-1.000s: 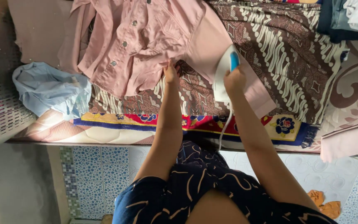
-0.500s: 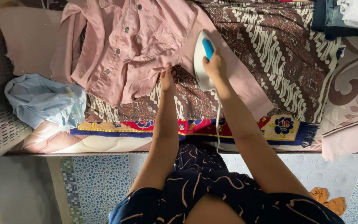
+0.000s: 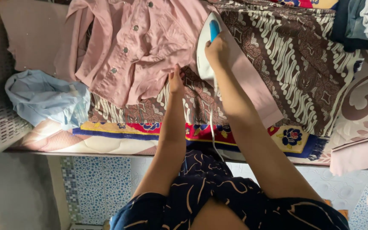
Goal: The recorder takes a pink jacket from a bin, lays it flat, sprays it with water, and irons it.
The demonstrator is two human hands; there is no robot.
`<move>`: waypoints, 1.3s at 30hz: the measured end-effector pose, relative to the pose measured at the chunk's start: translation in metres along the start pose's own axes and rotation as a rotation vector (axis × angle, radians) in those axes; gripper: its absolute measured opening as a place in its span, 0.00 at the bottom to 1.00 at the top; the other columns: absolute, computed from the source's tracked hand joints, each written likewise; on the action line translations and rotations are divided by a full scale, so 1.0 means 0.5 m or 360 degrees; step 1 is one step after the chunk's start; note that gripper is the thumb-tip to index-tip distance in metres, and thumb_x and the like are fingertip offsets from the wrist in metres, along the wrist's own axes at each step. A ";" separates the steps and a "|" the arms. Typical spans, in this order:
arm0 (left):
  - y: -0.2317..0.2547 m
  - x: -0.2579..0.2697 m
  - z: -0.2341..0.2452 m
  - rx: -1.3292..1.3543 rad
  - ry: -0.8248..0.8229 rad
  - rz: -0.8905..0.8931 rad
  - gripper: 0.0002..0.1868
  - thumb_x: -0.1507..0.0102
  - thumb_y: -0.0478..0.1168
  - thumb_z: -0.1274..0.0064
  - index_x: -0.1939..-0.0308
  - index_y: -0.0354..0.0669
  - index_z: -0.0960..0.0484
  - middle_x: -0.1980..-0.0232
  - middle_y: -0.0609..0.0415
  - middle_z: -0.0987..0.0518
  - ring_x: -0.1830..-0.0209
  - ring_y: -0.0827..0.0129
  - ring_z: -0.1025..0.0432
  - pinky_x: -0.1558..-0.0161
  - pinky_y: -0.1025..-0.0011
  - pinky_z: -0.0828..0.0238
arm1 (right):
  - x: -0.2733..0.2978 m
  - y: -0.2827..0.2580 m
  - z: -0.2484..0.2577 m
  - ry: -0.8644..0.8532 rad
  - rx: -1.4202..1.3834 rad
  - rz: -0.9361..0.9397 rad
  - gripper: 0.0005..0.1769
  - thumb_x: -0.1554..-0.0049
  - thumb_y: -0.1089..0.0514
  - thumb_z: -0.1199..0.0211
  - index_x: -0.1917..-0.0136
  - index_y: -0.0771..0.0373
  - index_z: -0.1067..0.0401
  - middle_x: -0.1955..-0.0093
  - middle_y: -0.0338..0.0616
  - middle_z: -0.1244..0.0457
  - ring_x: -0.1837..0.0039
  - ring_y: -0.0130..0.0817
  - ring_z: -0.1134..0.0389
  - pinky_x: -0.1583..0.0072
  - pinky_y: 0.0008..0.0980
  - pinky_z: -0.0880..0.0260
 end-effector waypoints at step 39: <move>-0.011 -0.044 0.012 -0.0065 -0.0006 -0.0035 0.29 0.34 0.58 0.50 0.34 0.48 0.29 0.40 0.53 0.27 0.49 0.64 0.32 0.57 0.68 0.33 | 0.299 0.473 0.190 -0.0142 0.0551 0.0566 0.22 0.47 0.56 0.33 0.40 0.64 0.31 0.60 0.56 0.31 0.59 0.53 0.27 0.55 0.49 0.27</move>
Point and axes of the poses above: each hand's wrist, its own x-axis away from the middle knuckle, its own z-axis out of the back of the hand, y = z × x, the point moved 5 cm from there along -x, towards the middle knuckle
